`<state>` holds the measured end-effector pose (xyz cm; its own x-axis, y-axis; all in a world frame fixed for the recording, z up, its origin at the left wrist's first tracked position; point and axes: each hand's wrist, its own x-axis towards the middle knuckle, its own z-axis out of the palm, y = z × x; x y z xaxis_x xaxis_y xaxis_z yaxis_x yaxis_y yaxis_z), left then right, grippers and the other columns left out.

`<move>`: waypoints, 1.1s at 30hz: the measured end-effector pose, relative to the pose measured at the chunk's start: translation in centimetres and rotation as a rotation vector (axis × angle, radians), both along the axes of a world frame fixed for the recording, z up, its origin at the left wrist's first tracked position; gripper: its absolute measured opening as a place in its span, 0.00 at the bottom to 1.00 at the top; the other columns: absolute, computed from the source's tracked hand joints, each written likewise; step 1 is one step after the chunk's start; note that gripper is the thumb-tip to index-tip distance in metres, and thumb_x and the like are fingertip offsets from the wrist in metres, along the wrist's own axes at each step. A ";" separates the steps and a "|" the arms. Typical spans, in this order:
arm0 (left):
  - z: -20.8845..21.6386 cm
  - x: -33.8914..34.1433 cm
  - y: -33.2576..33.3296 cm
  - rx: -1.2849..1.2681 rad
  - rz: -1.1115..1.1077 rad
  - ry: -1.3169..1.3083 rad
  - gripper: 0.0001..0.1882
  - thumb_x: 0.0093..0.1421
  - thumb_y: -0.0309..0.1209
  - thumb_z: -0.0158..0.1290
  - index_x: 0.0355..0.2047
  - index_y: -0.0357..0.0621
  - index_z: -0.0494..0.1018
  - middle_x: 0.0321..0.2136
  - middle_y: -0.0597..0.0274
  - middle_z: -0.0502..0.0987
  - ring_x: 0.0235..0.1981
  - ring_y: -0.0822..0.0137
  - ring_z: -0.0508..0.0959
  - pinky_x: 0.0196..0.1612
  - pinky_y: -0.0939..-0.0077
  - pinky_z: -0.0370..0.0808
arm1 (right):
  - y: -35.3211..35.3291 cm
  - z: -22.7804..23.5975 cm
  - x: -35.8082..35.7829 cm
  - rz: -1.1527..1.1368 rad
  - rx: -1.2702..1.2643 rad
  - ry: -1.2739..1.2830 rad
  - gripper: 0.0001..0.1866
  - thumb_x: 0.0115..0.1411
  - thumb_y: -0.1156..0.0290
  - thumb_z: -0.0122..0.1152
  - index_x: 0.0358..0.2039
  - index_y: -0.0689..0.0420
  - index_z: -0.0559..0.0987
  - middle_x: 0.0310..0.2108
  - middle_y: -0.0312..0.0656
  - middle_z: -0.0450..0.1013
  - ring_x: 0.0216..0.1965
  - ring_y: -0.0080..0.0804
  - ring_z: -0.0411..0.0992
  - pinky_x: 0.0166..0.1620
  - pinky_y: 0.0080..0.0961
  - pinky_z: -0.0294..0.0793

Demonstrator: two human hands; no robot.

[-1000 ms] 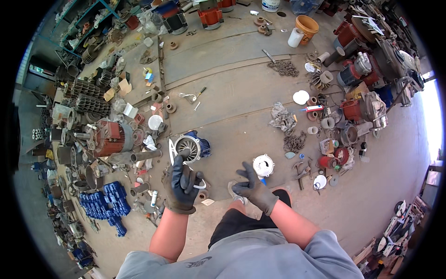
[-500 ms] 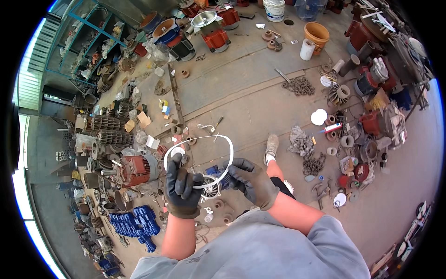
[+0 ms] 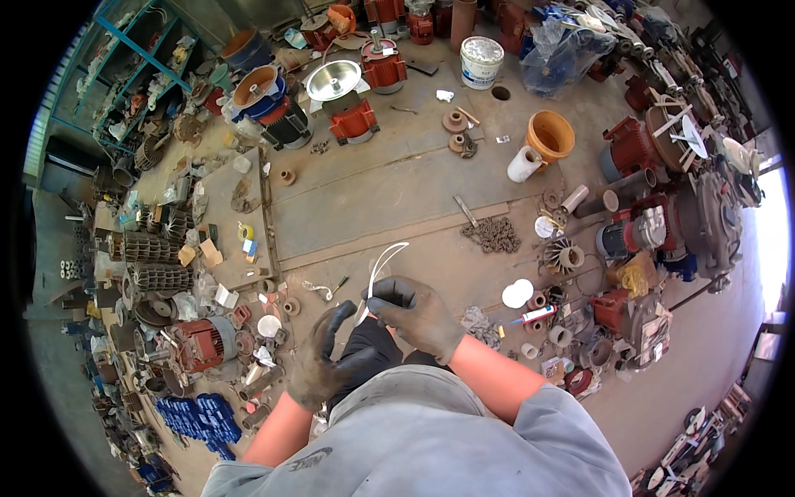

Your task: The person cuts a circular gasket from a white sheet using shears, applies sealant to a metal housing, places the gasket, and attaches a fan housing cover. The person then secures the assembly with bolts.

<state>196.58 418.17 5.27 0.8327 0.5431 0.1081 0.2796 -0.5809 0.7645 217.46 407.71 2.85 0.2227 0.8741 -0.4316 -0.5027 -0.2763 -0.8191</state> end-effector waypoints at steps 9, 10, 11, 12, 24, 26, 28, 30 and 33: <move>-5.3 24.3 20.3 -0.942 0.026 0.212 0.16 0.69 0.34 0.64 0.52 0.38 0.83 0.33 0.65 0.84 0.36 0.74 0.82 0.41 0.74 0.80 | 18.6 -1.1 22.1 -0.162 -0.124 0.031 0.18 0.76 0.61 0.59 0.58 0.61 0.78 0.47 0.40 0.82 0.37 0.22 0.77 0.43 0.22 0.77; -4.8 28.2 22.3 -1.174 0.081 0.192 0.15 0.70 0.32 0.62 0.53 0.37 0.82 0.35 0.65 0.85 0.38 0.72 0.84 0.43 0.73 0.81 | 19.3 -1.7 25.1 -0.258 -0.108 0.020 0.22 0.79 0.55 0.54 0.61 0.59 0.76 0.50 0.44 0.81 0.38 0.24 0.79 0.43 0.22 0.78; -4.8 31.4 24.9 -1.214 0.067 0.216 0.15 0.71 0.31 0.62 0.53 0.36 0.82 0.36 0.64 0.85 0.38 0.71 0.84 0.43 0.73 0.82 | 20.1 -1.4 27.8 -0.293 -0.173 -0.038 0.24 0.80 0.50 0.49 0.59 0.59 0.76 0.50 0.45 0.81 0.37 0.24 0.78 0.42 0.22 0.77; -5.2 34.5 27.5 -1.253 0.054 0.244 0.15 0.71 0.31 0.61 0.53 0.36 0.81 0.36 0.63 0.85 0.38 0.71 0.85 0.44 0.72 0.82 | 20.8 -2.3 31.0 -0.369 -0.108 0.047 0.26 0.80 0.47 0.47 0.58 0.58 0.76 0.50 0.45 0.80 0.36 0.25 0.78 0.41 0.22 0.76; -4.2 66.5 45.1 -1.160 0.012 0.329 0.15 0.73 0.31 0.58 0.54 0.32 0.80 0.35 0.57 0.86 0.36 0.68 0.85 0.46 0.70 0.83 | 25.6 -5.4 60.8 -1.062 0.092 0.245 0.25 0.75 0.44 0.55 0.26 0.47 0.68 0.21 0.36 0.66 0.21 0.28 0.64 0.25 0.23 0.61; -6.0 71.9 46.2 -1.146 0.026 0.344 0.15 0.73 0.31 0.58 0.53 0.32 0.80 0.34 0.57 0.85 0.36 0.68 0.85 0.45 0.71 0.83 | 26.7 -7.5 67.4 -1.085 0.096 0.358 0.28 0.75 0.42 0.54 0.22 0.44 0.62 0.14 0.32 0.55 0.14 0.27 0.53 0.21 0.25 0.55; -8.4 76.1 47.1 -1.127 0.071 0.342 0.14 0.74 0.31 0.57 0.53 0.32 0.80 0.34 0.57 0.85 0.35 0.68 0.85 0.45 0.71 0.83 | 28.8 -10.9 75.0 -1.040 0.084 0.405 0.29 0.77 0.41 0.48 0.21 0.42 0.63 0.13 0.31 0.56 0.12 0.26 0.53 0.18 0.24 0.53; -10.8 80.6 47.6 -1.155 0.247 0.311 0.15 0.74 0.31 0.56 0.53 0.33 0.80 0.34 0.57 0.85 0.35 0.67 0.85 0.44 0.72 0.83 | 30.8 -13.6 81.6 -0.968 0.059 0.428 0.30 0.79 0.39 0.43 0.22 0.43 0.63 0.12 0.31 0.55 0.11 0.26 0.52 0.17 0.24 0.52; -13.4 87.7 49.8 -1.281 0.381 0.301 0.15 0.75 0.32 0.55 0.54 0.34 0.79 0.33 0.57 0.85 0.33 0.66 0.85 0.41 0.75 0.81 | 36.3 -15.1 90.8 -0.763 -0.118 0.240 0.30 0.79 0.40 0.43 0.22 0.46 0.63 0.13 0.33 0.56 0.12 0.25 0.53 0.17 0.25 0.53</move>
<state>284.28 467.99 -8.11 0.5125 0.3230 -0.7956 0.5109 0.6299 0.5849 308.25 444.00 -12.21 0.6296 0.4641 -0.6230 -0.7458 0.1365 -0.6520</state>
